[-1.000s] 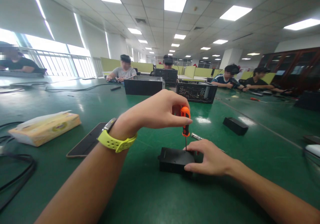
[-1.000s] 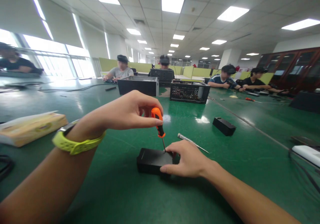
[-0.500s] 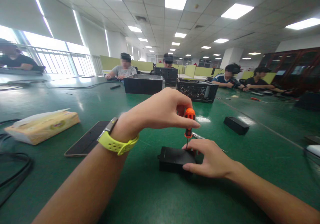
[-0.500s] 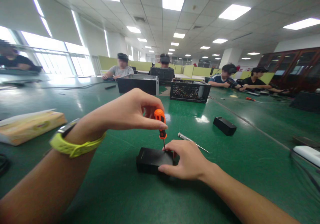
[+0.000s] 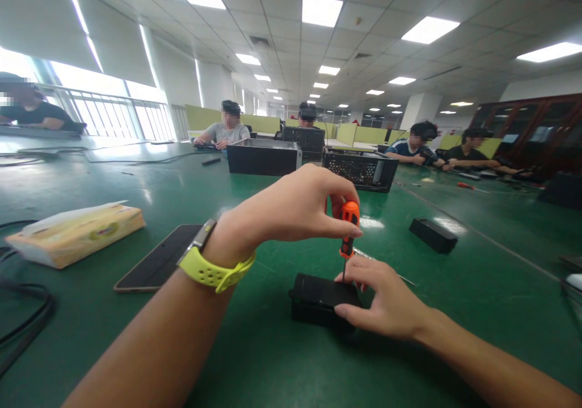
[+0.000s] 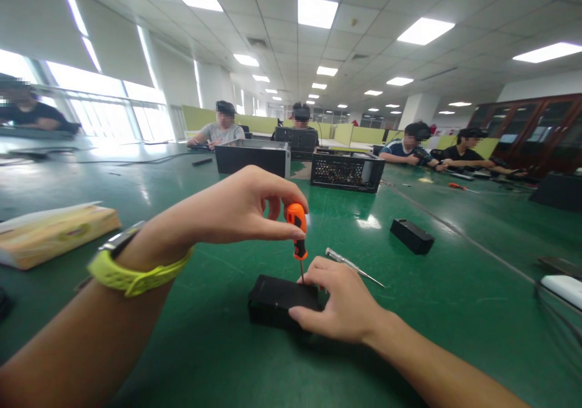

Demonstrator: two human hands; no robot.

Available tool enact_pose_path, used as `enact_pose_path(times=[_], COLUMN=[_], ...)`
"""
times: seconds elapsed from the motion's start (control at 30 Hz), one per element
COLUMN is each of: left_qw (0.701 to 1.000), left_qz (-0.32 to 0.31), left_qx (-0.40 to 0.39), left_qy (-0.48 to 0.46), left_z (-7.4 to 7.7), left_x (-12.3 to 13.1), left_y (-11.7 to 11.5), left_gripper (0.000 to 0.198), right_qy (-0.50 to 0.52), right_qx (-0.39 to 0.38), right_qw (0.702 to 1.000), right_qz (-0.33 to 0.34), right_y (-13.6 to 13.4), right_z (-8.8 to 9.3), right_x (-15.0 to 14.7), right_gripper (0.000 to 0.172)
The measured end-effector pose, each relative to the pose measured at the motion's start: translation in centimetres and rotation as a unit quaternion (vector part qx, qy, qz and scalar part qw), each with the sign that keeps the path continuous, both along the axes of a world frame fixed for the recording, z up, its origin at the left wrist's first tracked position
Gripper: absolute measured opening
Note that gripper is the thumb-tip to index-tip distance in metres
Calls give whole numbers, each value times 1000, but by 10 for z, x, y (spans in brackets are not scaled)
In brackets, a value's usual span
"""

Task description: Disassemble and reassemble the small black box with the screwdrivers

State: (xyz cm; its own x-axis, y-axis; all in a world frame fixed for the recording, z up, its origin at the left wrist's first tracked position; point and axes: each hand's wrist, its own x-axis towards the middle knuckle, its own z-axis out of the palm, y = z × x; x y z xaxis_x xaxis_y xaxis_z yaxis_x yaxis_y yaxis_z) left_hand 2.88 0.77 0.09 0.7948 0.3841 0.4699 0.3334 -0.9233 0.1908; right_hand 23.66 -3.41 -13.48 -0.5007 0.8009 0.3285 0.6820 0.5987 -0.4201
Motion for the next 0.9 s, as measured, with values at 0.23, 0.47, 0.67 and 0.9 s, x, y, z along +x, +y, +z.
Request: enact_pose_path(times=[0.23, 0.47, 0.67, 0.9], left_qw=[1000, 1000, 1000, 1000], left_qz=[7, -2, -8, -6], left_qx=[-3, 1, -10, -17], left_qy=[2, -7, -10, -14], left_z=[-1, 1, 3, 3], left_x=[1, 1, -3, -4], left_y=[-1, -3, -4, -6], left_gripper=[25, 19, 16, 15], right_qy=[1, 5, 0, 11], right_qx=[-16, -15, -19, -55], right_qw=[1000, 1000, 1000, 998], right_qz=[5, 9, 0, -26], right_y=[0, 1, 0, -2], right_z=[2, 1, 2, 4], right_x=[0, 0, -1, -4], right_gripper=[21, 21, 20, 20])
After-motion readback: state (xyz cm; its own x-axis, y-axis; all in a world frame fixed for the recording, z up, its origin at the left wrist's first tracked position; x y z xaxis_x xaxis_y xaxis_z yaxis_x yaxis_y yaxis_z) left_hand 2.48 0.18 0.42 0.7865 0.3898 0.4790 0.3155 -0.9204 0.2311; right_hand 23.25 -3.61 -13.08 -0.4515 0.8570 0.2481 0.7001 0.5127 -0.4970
